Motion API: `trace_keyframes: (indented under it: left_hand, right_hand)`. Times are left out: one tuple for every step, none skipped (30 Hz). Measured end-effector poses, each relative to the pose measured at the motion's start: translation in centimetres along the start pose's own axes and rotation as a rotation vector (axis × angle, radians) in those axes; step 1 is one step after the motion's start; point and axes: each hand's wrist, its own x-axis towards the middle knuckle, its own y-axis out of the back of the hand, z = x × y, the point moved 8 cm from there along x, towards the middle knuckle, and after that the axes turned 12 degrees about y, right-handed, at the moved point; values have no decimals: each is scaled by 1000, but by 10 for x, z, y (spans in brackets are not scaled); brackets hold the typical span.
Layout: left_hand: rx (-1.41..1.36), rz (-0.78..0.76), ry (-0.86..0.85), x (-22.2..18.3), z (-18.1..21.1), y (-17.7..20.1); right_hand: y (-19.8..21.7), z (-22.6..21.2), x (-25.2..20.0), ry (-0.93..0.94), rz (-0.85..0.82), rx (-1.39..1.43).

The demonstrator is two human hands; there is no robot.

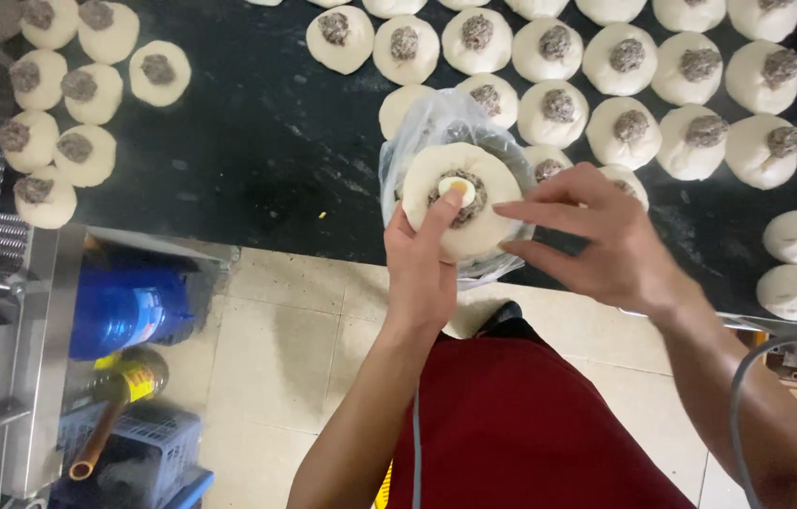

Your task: Making steamed buns by filling dough with meat and eggs and sealing them.

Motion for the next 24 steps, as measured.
trace_keyframes:
  left_hand:
    - [1, -6, 4, -1, -1, -5]
    - [-3, -11, 21, -1, -3, -9]
    - [-7, -16, 38, -2, -5, -13]
    - [-5, -20, 41, -2, -5, -15]
    - [20, -24, 31, -3, -5, -16]
    - [46, -29, 21, -3, -4, -18]
    - [49, -34, 25, -3, -4, -19]
    - [87, -46, 8, -3, -3, -20]
    - [124, -58, -8, -3, -2, -21]
    - [127, -61, -4, -4, 0, -22]
    - [213, -57, -15, -4, 1, -24]
    - [300, -54, -27, -5, 3, -26]
    - [303, -58, -20, -6, 3, -26]
    - [417, -56, -41, -7, 4, -28]
    - [531, -56, -62, -8, 5, -31]
    - [534, -63, -56, -8, 6, -32]
    - [556, -90, -19, -8, 4, -35]
    - [578, -117, 18, -9, 1, -37]
    - [581, -126, 24, -8, 2, -38]
    - [562, -166, 96, -8, -3, -40]
    - [542, -203, 169, -8, -8, -41]
    - [545, -209, 174, -6, -10, -41]
    - [553, -225, 210, -5, -13, -41]
    - [561, -241, 245, -4, -16, -40]
  right_hand:
    - [-2, 2, -4, -3, 3, -5]
    - [0, 3, -7, 5, 38, -88]
    - [2, 4, -11, 15, 72, -169]
    - [4, 3, -11, 12, 75, -172]
    - [8, 5, -13, -44, 120, -139]
    - [12, 8, -16, -99, 165, -106]
    - [15, 6, -13, -102, 170, -110]
    - [17, 21, -17, -319, 211, 43]
    - [15, 33, -25, -536, 250, 201]
    - [18, 36, -28, -540, 255, 199]
    - [15, 45, -36, -635, 210, 251]
    - [12, 52, -44, -729, 164, 305]
    - [16, 51, -45, -735, 170, 304]
    - [26, 39, -33, -529, 168, 202]
    - [35, 25, -25, -324, 164, 97]
    - [39, 29, -24, -331, 170, 93]
    - [41, 30, -22, -301, 128, 58]
    - [42, 31, -20, -270, 86, 23]
    - [45, 34, -20, -277, 92, 17]
    - [40, 42, -23, -368, 49, 158]
    - [33, 50, -26, -457, 5, 302]
    - [34, 50, -30, -462, 11, 298]
    - [31, 54, -36, -541, -28, 297]
    - [27, 59, -43, -619, -67, 295]
